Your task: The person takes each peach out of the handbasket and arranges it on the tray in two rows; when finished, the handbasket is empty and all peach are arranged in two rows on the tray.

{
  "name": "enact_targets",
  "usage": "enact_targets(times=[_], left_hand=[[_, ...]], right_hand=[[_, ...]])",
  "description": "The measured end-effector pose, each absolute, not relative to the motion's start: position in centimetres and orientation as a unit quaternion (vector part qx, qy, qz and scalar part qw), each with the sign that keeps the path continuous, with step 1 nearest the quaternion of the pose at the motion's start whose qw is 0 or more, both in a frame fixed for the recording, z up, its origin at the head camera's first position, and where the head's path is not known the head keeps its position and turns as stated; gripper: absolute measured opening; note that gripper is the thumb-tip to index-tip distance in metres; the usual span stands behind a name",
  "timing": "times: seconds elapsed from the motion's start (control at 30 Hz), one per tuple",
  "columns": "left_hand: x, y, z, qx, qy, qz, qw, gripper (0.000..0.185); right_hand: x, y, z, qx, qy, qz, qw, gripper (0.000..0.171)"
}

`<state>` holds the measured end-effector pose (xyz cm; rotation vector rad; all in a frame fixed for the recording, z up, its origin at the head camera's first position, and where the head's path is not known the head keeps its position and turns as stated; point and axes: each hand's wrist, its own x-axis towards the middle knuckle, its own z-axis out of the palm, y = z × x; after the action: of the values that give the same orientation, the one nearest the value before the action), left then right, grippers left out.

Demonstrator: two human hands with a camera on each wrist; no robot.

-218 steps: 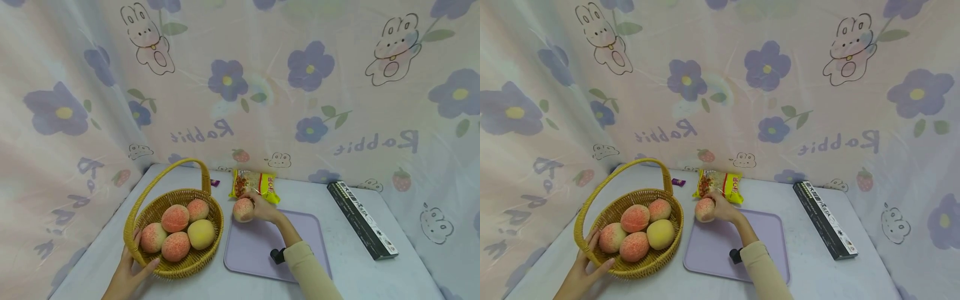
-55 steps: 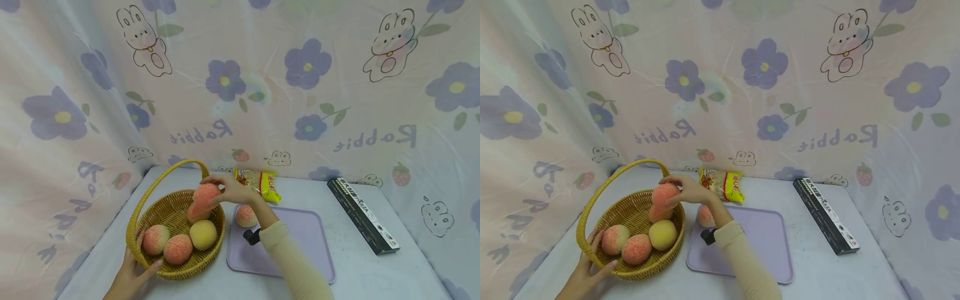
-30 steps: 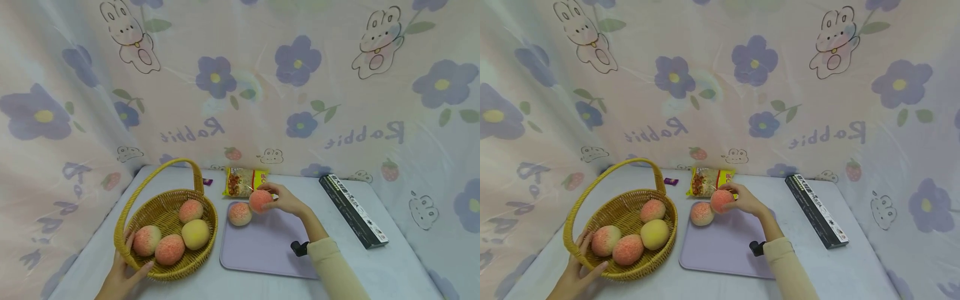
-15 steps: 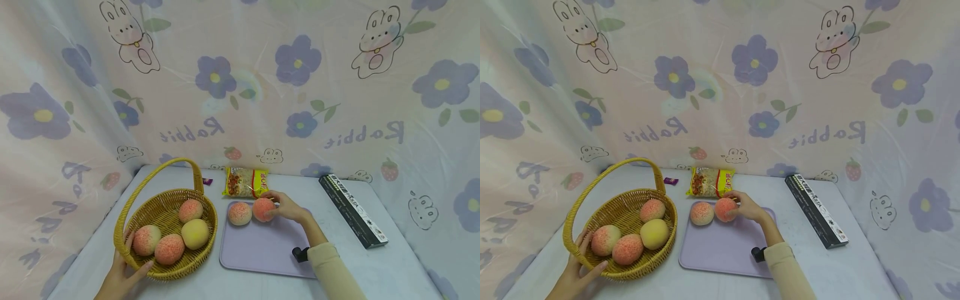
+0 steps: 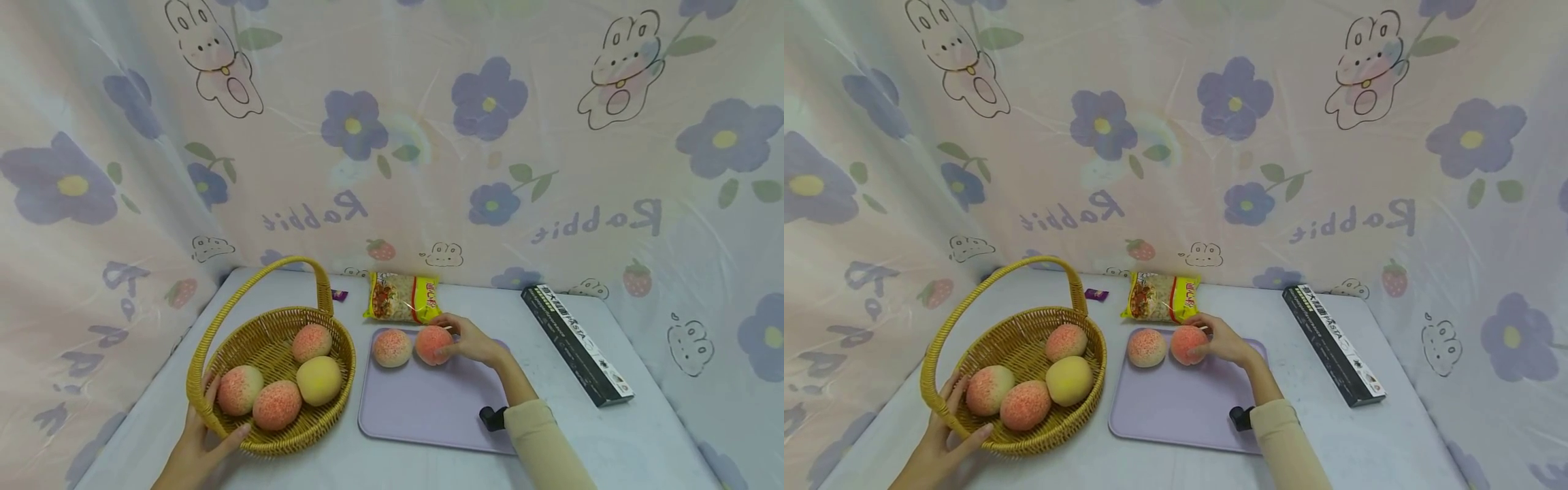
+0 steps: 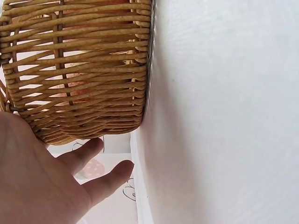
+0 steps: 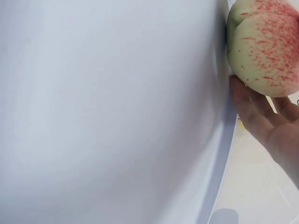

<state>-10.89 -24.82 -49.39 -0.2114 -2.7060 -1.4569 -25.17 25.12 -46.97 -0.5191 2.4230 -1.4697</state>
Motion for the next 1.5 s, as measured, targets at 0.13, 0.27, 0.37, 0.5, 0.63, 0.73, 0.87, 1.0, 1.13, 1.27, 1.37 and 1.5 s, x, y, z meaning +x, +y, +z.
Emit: enact_targets(times=[0.13,0.27,0.37,0.5,0.63,0.73,0.87,1.0,1.13,1.27,1.37,1.5], left_hand=[[-10.9,-24.9,-49.5,-0.066,-0.878,-0.473,0.029,0.104],[-11.0,-24.8,-49.5,-0.065,-0.879,-0.471,0.029,0.104],[-11.0,-24.8,-49.5,-0.067,-0.878,-0.472,0.033,0.104],[-11.0,-24.7,-49.5,-0.072,-0.875,-0.478,0.037,0.104],[-10.9,-24.8,-49.5,-0.075,-0.871,-0.483,0.039,0.103],[-10.8,-25.0,-49.6,-0.080,-0.868,-0.489,0.041,0.103],[-10.8,-25.1,-49.7,-0.085,-0.866,-0.491,0.043,0.103],[-10.9,-25.0,-49.5,-0.085,-0.867,-0.489,0.044,0.102],[-10.9,-24.9,-49.4,-0.084,-0.866,-0.490,0.048,0.101],[-10.9,-24.9,-49.4,-0.086,-0.865,-0.492,0.050,0.101],[-10.8,-24.9,-49.3,-0.086,-0.865,-0.492,0.050,0.102],[-10.8,-25.0,-49.4,-0.085,-0.867,-0.489,0.050,0.102]], right_hand=[[-25.3,25.3,-47.3,-0.177,0.833,-0.506,0.136,0.062],[-25.4,25.4,-47.7,-0.174,0.835,-0.504,0.136,0.063],[-25.4,25.5,-47.8,-0.170,0.833,-0.508,0.139,0.065],[-25.2,25.5,-47.8,-0.160,0.832,-0.510,0.148,0.068],[-25.2,25.3,-47.7,-0.147,0.836,-0.505,0.155,0.069],[-25.3,25.2,-47.7,-0.149,0.836,-0.505,0.156,0.068],[-25.3,25.2,-47.6,-0.153,0.833,-0.507,0.163,0.066],[-25.3,25.2,-47.6,-0.151,0.834,-0.504,0.168,0.066],[-25.3,25.2,-47.3,-0.154,0.833,-0.503,0.173,0.065],[-25.3,25.1,-47.0,-0.152,0.836,-0.499,0.171,0.065],[-25.3,25.1,-46.9,-0.146,0.839,-0.497,0.166,0.065],[-25.3,25.0,-46.7,-0.146,0.839,-0.496,0.170,0.067]])
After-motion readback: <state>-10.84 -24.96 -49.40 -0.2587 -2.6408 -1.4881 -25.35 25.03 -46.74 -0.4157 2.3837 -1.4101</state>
